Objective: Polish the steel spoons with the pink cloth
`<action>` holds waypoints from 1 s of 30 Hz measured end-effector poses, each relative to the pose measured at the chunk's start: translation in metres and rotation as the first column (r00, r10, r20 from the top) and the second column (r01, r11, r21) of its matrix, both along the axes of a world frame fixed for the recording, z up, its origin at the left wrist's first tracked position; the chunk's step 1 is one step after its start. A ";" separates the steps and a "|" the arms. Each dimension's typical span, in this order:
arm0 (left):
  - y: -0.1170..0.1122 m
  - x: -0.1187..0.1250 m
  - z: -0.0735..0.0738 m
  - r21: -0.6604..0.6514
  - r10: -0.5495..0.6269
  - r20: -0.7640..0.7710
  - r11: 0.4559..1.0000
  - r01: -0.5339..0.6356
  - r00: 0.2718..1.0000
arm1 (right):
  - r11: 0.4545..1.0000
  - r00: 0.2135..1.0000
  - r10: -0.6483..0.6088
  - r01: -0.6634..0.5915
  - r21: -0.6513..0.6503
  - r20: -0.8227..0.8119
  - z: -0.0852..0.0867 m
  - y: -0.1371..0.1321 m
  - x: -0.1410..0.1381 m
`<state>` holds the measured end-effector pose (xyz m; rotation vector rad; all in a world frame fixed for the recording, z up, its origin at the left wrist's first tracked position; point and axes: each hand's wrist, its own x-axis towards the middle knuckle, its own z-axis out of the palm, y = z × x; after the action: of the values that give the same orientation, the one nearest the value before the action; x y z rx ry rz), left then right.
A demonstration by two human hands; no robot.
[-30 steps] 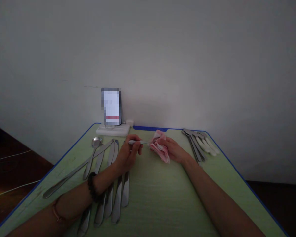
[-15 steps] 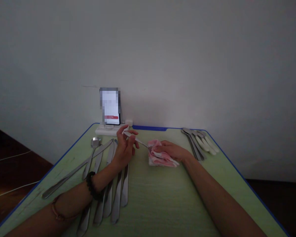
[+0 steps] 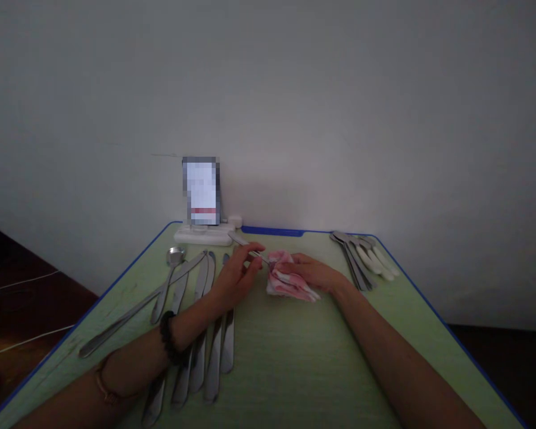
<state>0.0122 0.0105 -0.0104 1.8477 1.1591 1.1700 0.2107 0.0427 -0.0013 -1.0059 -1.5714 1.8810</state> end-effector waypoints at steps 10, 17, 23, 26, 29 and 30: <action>0.005 -0.002 -0.008 0.034 -0.067 -0.218 0.997 0.076 0.974 | 0.996 0.994 0.007 -0.017 0.093 0.105 0.000 0.001 -0.002; 0.005 -0.001 -0.004 -0.009 -0.089 -0.225 0.996 0.089 0.970 | 0.994 0.993 0.008 -0.021 0.111 0.120 0.006 -0.001 -0.003; 0.005 -0.001 -0.005 -0.033 -0.106 -0.198 0.994 0.102 0.974 | 0.995 0.991 -0.005 -0.009 0.103 0.135 0.005 -0.002 -0.003; 0.006 -0.001 -0.005 -0.037 -0.121 -0.194 0.993 0.116 0.974 | 0.997 0.991 -0.007 -0.004 0.081 0.135 0.003 -0.001 -0.002; 0.006 -0.002 -0.005 -0.030 -0.122 -0.209 0.993 0.118 0.970 | 0.997 0.990 -0.023 0.014 0.071 0.141 0.002 -0.001 -0.002; 0.006 -0.002 -0.005 -0.027 -0.118 -0.212 0.993 0.115 0.970 | 0.997 0.989 -0.029 0.019 0.074 0.144 0.002 -0.001 -0.002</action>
<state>0.0102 0.0167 -0.0152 2.0396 1.1528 0.9120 0.2091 0.0417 0.0006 -1.1465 -1.6891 1.7554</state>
